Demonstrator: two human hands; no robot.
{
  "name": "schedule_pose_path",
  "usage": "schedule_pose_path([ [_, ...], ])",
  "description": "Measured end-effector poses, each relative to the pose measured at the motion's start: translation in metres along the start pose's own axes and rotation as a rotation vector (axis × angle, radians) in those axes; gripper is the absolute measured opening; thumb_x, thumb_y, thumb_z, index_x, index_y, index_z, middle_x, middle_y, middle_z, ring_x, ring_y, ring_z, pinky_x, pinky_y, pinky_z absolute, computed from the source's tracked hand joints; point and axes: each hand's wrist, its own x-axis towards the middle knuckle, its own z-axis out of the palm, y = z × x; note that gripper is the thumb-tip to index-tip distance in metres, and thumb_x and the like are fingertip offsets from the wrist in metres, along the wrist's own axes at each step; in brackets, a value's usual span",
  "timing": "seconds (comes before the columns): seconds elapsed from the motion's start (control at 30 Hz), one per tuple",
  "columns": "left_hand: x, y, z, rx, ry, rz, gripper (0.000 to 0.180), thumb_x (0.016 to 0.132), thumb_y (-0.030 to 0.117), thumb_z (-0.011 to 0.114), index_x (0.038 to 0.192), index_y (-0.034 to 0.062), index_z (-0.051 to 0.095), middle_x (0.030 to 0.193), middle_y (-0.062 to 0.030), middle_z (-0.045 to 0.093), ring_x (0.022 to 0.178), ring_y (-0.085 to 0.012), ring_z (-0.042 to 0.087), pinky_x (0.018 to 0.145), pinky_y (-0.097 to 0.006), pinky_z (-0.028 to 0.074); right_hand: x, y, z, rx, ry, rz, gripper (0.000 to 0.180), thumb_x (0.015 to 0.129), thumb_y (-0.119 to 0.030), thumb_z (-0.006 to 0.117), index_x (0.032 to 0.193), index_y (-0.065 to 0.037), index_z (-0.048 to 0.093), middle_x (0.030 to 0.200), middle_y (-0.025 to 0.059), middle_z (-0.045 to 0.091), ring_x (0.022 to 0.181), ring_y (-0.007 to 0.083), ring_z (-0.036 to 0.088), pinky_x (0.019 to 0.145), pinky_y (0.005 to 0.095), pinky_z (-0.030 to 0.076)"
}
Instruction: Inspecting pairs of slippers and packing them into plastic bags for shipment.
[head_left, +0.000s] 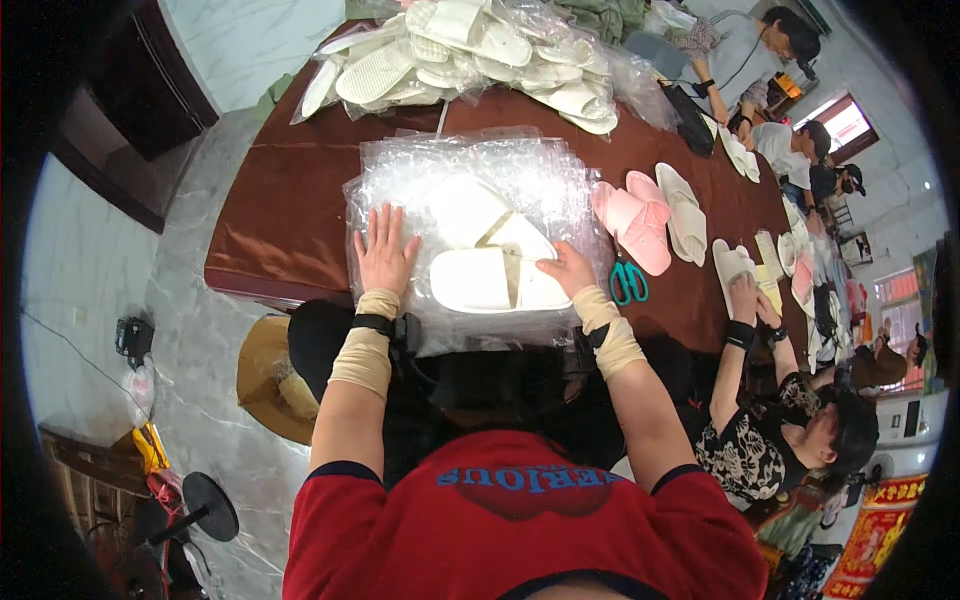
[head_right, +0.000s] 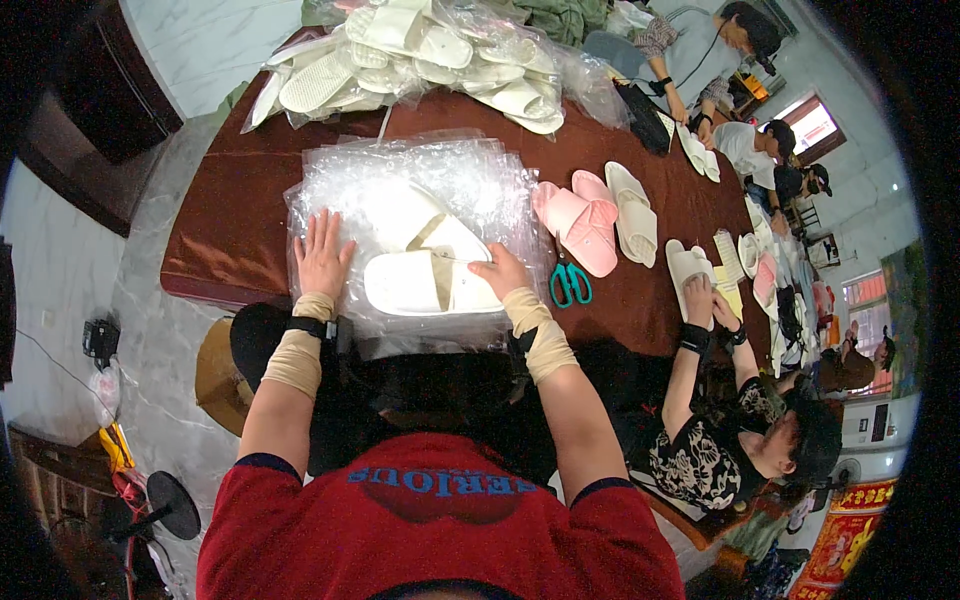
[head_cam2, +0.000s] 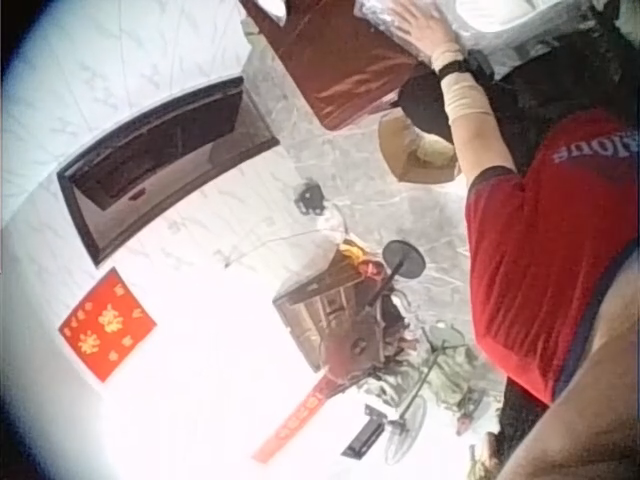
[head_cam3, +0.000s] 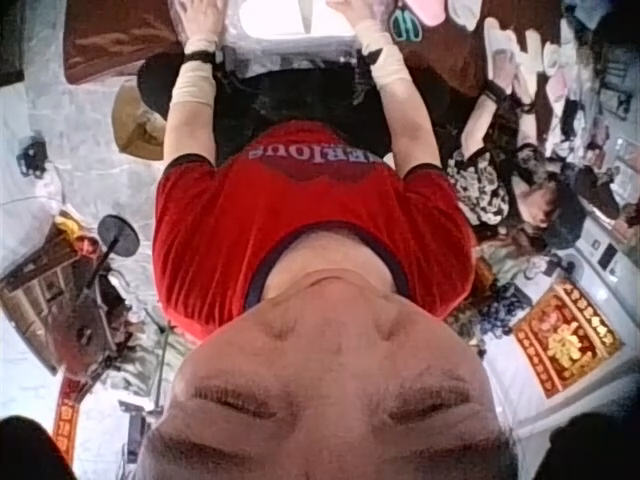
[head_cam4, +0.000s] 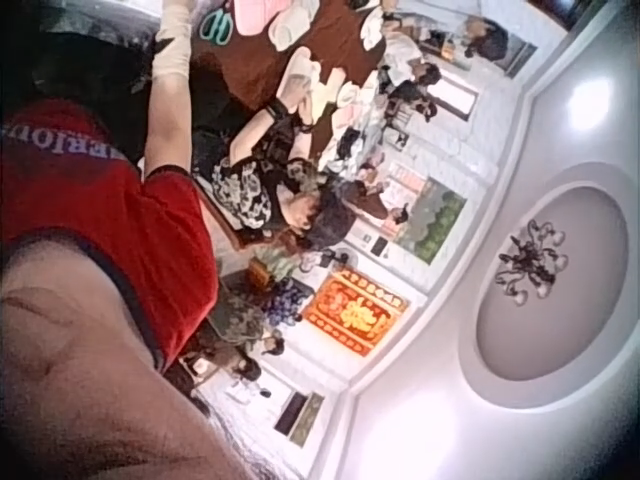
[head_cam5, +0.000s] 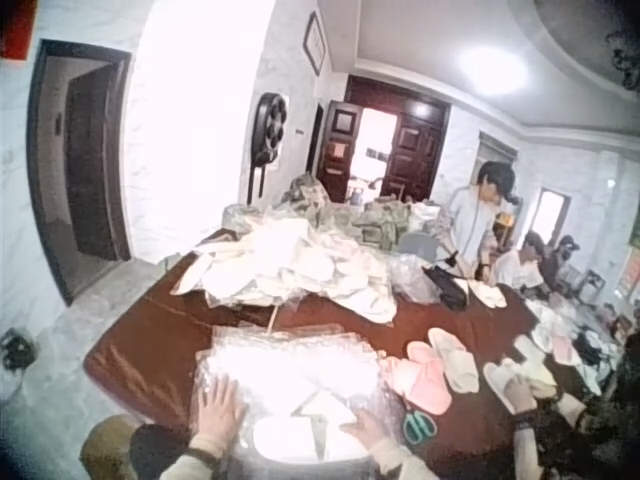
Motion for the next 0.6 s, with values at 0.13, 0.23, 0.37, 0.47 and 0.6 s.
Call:
schedule_pose_path([
  [0.13,-0.002,-0.022,-0.001,-0.075,-0.121,-0.039,0.061,0.088,0.040,0.055,0.142,0.0194,0.036,0.151,-0.0030,0.029,0.142,-0.0253,0.020,0.112,-0.055,0.015,-0.005,-0.028,0.009,0.071,-0.063,0.024,0.054,0.077,-0.034,0.073,0.115,0.000,0.054,0.105,0.0221,0.064,0.095,0.0301,0.064,0.080,0.0374,0.048],
  [0.23,0.006,-0.021,-0.035,-0.013,-0.304,-0.004,0.059,0.086,0.037,0.060,0.138,0.0187,0.041,0.151,-0.0026,0.029,0.141,-0.0267,0.021,0.112,-0.057,0.014,-0.018,-0.063,0.005,-0.297,0.067,-0.035,0.053,0.077,-0.037,0.072,0.115,-0.003,0.055,0.107,0.0216,0.064,0.095,0.0318,0.064,0.080,0.0392,0.048],
  [0.37,0.007,0.032,-0.075,-0.207,-0.063,0.179,0.030,0.083,0.020,0.066,0.110,0.0101,0.063,0.123,-0.0098,0.058,0.117,-0.0296,0.051,0.101,-0.046,0.037,-0.023,-0.059,-0.002,-0.408,0.169,-0.118,0.040,0.081,-0.032,0.068,0.110,-0.006,0.058,0.102,0.0184,0.063,0.094,0.0352,0.060,0.081,0.0403,0.048],
  [0.47,-0.013,0.096,-0.081,-0.423,0.049,0.442,0.023,0.079,0.013,0.068,0.101,0.0067,0.064,0.107,-0.0105,0.064,0.102,-0.0283,0.058,0.091,-0.040,0.044,-0.024,-0.057,-0.017,-0.467,0.323,-0.289,0.028,0.082,-0.024,0.065,0.104,-0.007,0.060,0.094,0.0173,0.062,0.090,0.0365,0.058,0.078,0.0422,0.047],
  [0.6,-0.025,0.154,-0.056,-0.237,-0.031,0.471,0.043,0.082,0.023,0.065,0.121,0.0071,0.055,0.116,-0.0094,0.060,0.116,-0.0273,0.051,0.104,-0.052,0.032,-0.031,-0.025,-0.077,-0.493,0.600,-0.125,0.016,0.081,-0.012,0.061,0.096,-0.006,0.060,0.086,0.0175,0.058,0.084,0.0379,0.057,0.075,0.0460,0.045],
])
